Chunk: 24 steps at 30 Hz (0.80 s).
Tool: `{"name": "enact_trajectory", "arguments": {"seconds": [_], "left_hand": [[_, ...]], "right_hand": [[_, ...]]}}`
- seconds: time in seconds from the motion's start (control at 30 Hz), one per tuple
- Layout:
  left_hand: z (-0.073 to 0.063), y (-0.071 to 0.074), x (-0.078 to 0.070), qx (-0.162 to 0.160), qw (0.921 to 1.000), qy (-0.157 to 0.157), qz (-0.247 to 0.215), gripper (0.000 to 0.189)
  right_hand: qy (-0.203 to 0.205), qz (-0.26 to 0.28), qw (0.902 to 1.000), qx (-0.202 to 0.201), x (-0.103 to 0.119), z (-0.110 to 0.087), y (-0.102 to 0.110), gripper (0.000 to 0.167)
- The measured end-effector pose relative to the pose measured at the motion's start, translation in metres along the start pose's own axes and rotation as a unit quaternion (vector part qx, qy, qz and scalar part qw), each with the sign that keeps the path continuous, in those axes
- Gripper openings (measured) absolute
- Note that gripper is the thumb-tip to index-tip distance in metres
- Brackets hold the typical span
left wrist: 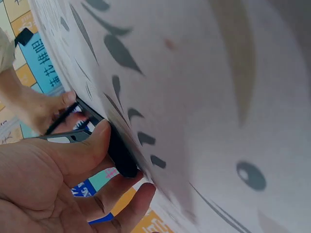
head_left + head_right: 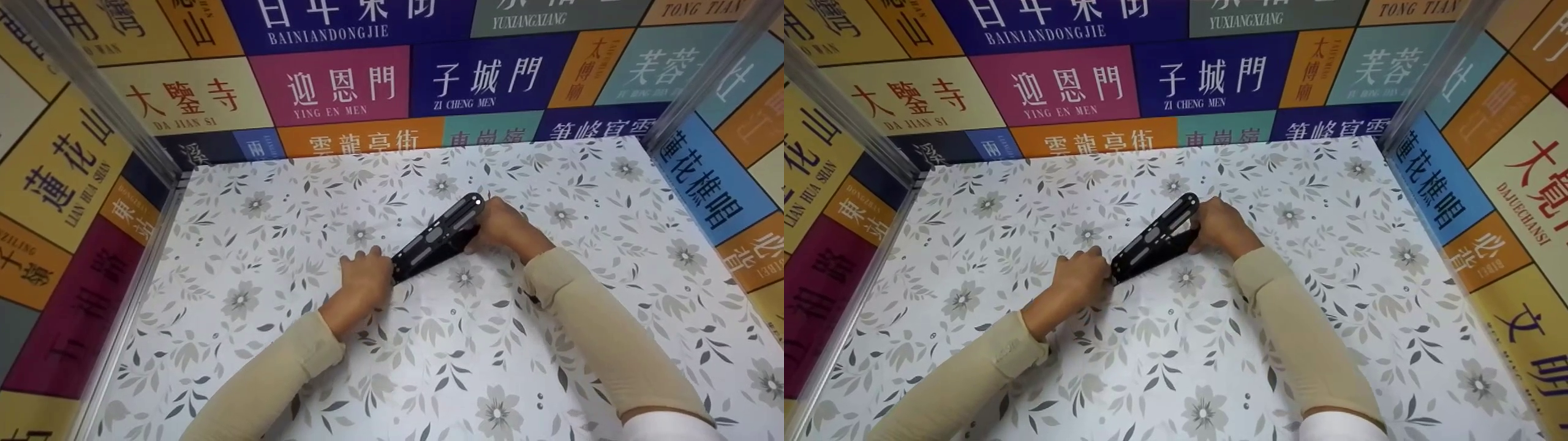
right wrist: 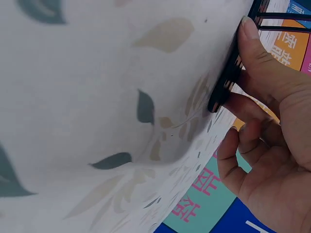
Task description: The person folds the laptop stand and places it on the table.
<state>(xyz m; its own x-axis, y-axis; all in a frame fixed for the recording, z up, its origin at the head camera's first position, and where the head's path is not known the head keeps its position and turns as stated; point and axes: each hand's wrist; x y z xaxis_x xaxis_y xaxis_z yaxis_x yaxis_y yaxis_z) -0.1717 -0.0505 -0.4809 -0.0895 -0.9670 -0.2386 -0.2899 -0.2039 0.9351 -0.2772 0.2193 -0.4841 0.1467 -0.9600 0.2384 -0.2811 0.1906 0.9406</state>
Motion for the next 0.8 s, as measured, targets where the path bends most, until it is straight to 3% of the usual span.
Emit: {"name": "enact_trajectory", "arguments": {"seconds": [0.23, 0.43, 0.67, 0.8], "left_hand": [[0.013, 0.004, 0.010, 0.001, 1.0000, -0.001, -0.001, 0.048], [0.028, 0.010, 0.018, -0.002, 0.9996, -0.018, 0.023, 0.056], [0.046, 0.016, 0.028, -0.021, 0.9977, -0.053, 0.035, 0.015], [0.053, 0.018, 0.033, -0.030, 0.9951, -0.082, 0.045, 0.009]], "right_hand": [[0.072, -0.032, 0.9960, -0.041, -0.006, -0.014, -0.008, 0.039], [0.088, -0.067, 0.9919, -0.061, -0.005, -0.026, -0.014, 0.037], [0.071, -0.037, 0.9952, -0.056, 0.002, -0.043, -0.014, 0.042], [0.085, -0.046, 0.9929, -0.069, 0.004, -0.051, -0.017, 0.038]]}}
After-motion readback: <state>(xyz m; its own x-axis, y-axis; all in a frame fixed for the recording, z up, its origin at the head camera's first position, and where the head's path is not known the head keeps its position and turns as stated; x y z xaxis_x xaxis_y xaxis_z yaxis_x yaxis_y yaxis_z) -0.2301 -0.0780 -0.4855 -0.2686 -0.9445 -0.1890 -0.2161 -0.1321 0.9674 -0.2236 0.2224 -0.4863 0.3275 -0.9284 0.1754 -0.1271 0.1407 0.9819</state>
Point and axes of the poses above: each hand's wrist, its own z-axis towards the middle knuckle, its own y-axis out of the back of the hand, x = y × z, and after that the axes turned 10 degrees about -z, right-handed
